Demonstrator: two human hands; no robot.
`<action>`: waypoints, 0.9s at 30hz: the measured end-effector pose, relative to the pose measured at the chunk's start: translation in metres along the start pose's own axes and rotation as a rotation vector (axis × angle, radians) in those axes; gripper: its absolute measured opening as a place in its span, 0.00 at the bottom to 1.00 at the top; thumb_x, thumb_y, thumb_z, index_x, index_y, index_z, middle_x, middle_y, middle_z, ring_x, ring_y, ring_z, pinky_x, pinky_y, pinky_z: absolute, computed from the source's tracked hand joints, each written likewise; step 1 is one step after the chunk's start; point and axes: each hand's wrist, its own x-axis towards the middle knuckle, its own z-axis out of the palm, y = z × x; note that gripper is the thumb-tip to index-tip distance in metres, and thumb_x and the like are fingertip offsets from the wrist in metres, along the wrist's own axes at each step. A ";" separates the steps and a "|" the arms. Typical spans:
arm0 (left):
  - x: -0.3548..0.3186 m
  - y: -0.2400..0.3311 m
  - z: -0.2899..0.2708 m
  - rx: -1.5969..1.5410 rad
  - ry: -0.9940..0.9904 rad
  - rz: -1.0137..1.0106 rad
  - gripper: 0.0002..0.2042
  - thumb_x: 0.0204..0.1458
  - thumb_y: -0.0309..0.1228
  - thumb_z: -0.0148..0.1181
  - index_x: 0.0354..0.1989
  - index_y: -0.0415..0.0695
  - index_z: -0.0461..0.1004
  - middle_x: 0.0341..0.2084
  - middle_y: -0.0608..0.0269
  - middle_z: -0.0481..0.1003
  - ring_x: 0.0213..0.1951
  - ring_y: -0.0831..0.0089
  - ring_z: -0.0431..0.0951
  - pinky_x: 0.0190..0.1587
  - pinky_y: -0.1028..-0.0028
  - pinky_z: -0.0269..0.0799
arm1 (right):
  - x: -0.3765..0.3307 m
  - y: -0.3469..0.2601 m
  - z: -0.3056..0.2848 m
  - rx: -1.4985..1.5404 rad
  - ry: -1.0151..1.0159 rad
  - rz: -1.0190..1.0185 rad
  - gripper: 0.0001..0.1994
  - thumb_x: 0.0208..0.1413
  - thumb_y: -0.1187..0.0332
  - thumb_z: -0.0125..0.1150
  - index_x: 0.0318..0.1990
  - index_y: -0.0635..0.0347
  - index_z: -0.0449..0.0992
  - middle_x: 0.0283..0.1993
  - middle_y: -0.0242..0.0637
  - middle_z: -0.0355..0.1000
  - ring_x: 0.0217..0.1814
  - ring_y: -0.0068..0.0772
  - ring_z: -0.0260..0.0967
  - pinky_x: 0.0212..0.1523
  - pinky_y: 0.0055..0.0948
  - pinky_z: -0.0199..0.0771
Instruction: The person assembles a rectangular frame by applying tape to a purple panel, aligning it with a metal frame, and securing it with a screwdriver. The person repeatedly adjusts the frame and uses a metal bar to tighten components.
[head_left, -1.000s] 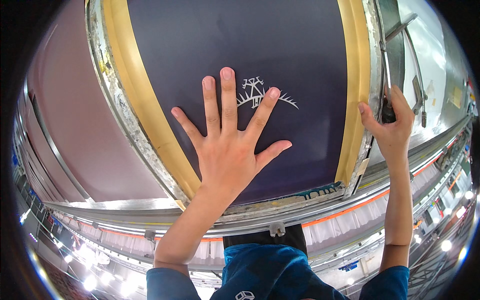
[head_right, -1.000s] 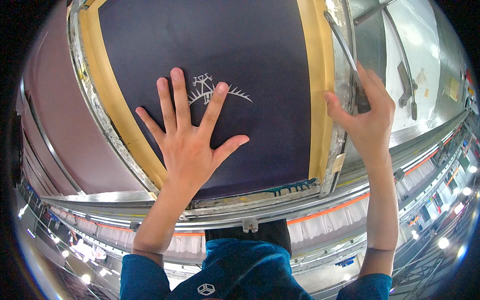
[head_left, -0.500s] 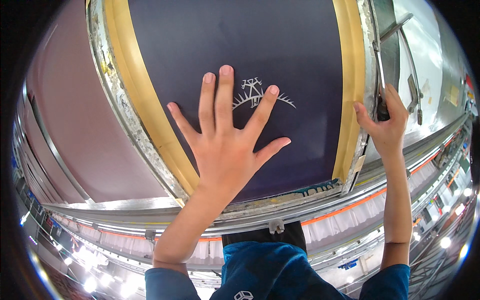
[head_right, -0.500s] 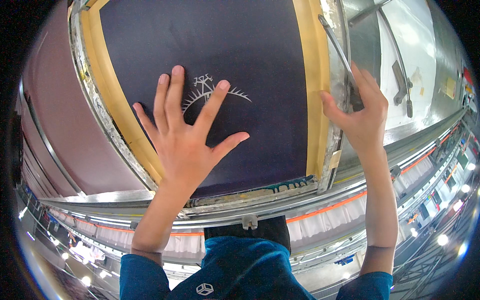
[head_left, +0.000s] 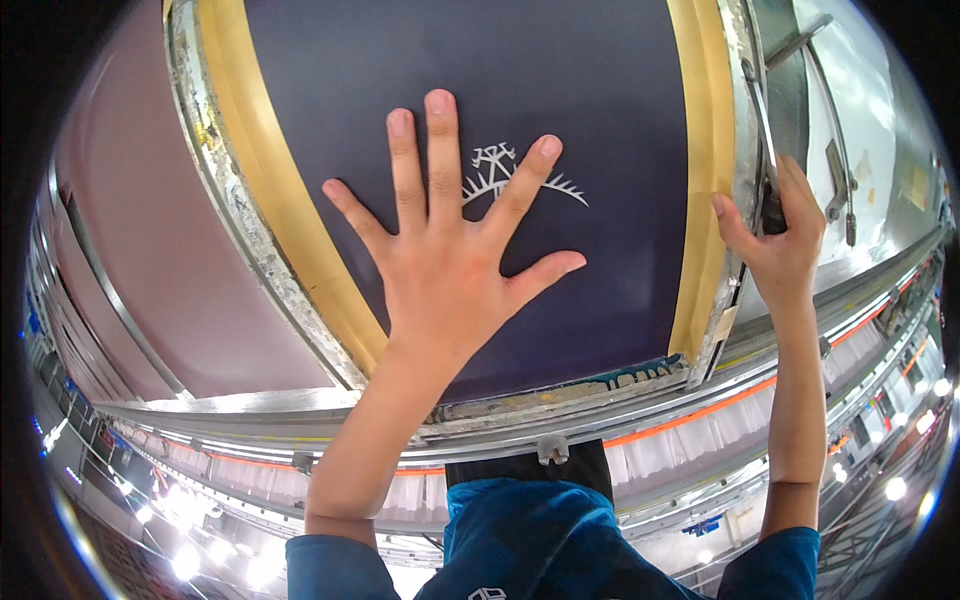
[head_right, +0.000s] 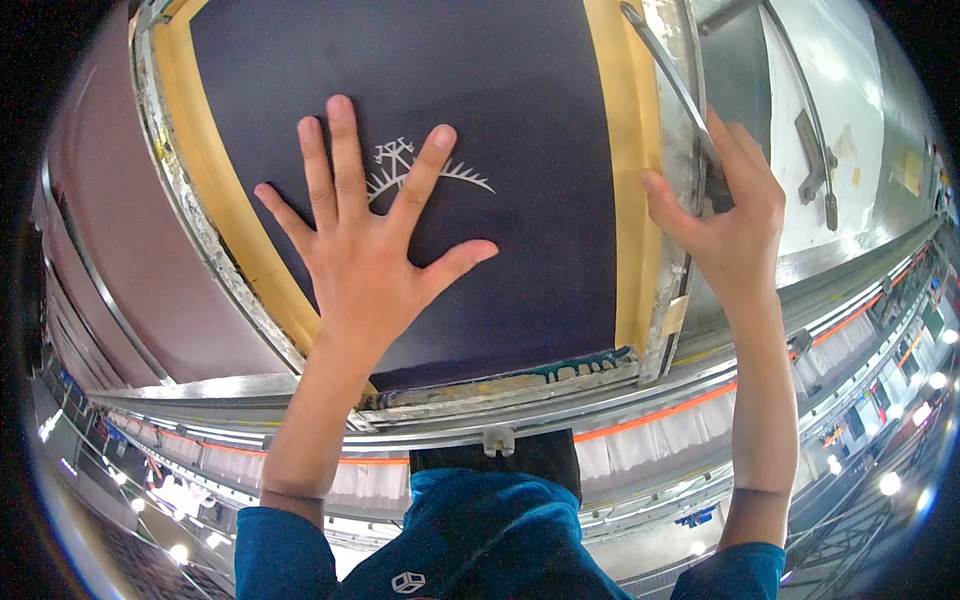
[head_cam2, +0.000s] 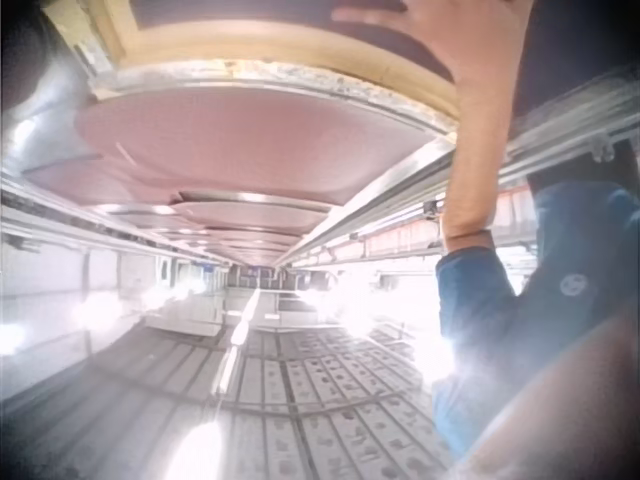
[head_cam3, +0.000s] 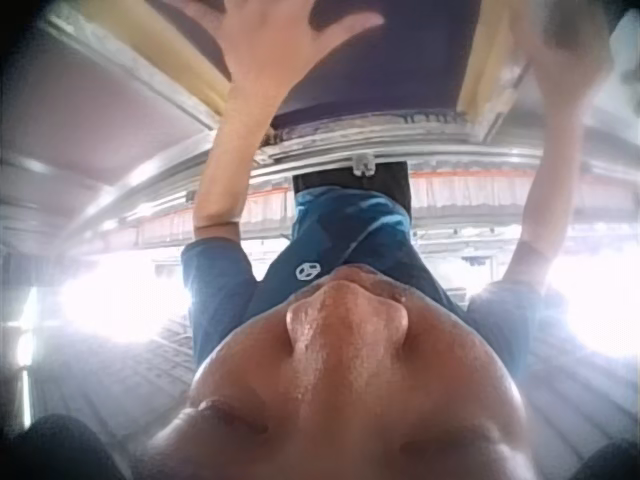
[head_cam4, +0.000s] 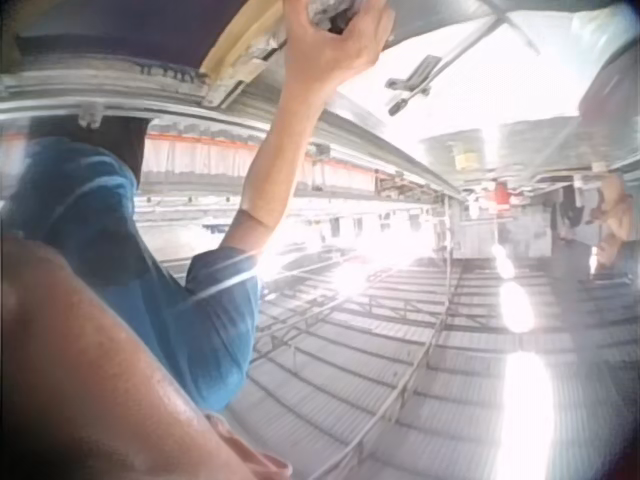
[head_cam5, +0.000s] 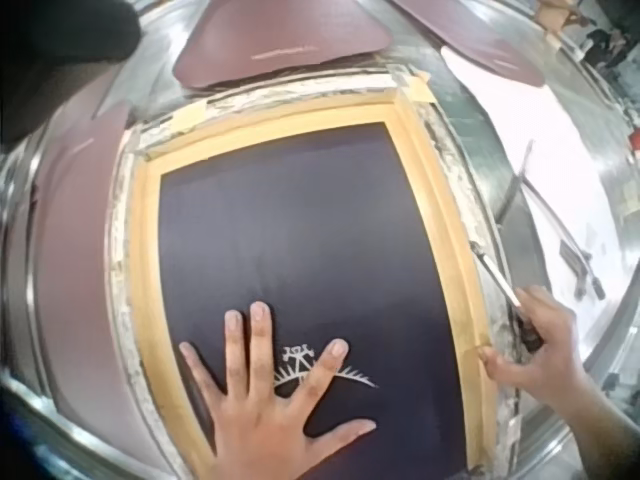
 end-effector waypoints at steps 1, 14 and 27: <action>-0.001 0.000 0.002 0.002 0.016 0.012 0.42 0.44 0.80 0.44 0.69 0.82 0.63 0.76 0.45 0.45 0.76 0.43 0.40 0.67 0.28 0.18 | 0.000 0.000 0.001 0.010 0.008 -0.008 0.30 0.43 0.67 0.78 0.55 0.72 0.75 0.35 0.38 0.70 0.33 0.28 0.69 0.35 0.25 0.71; -0.017 0.002 0.007 0.047 -0.005 0.166 0.26 0.57 0.69 0.39 0.64 0.89 0.67 0.76 0.46 0.45 0.76 0.41 0.40 0.67 0.27 0.21 | -0.004 0.000 0.006 -0.064 0.100 -0.051 0.29 0.43 0.63 0.79 0.52 0.69 0.77 0.35 0.38 0.70 0.32 0.33 0.69 0.35 0.27 0.71; -0.024 0.008 0.008 0.021 0.022 0.115 0.25 0.58 0.66 0.44 0.64 0.86 0.68 0.76 0.47 0.45 0.77 0.44 0.41 0.69 0.32 0.20 | -0.009 -0.004 0.009 -0.086 0.077 -0.059 0.32 0.46 0.67 0.77 0.59 0.71 0.73 0.43 0.41 0.73 0.43 0.33 0.73 0.46 0.26 0.73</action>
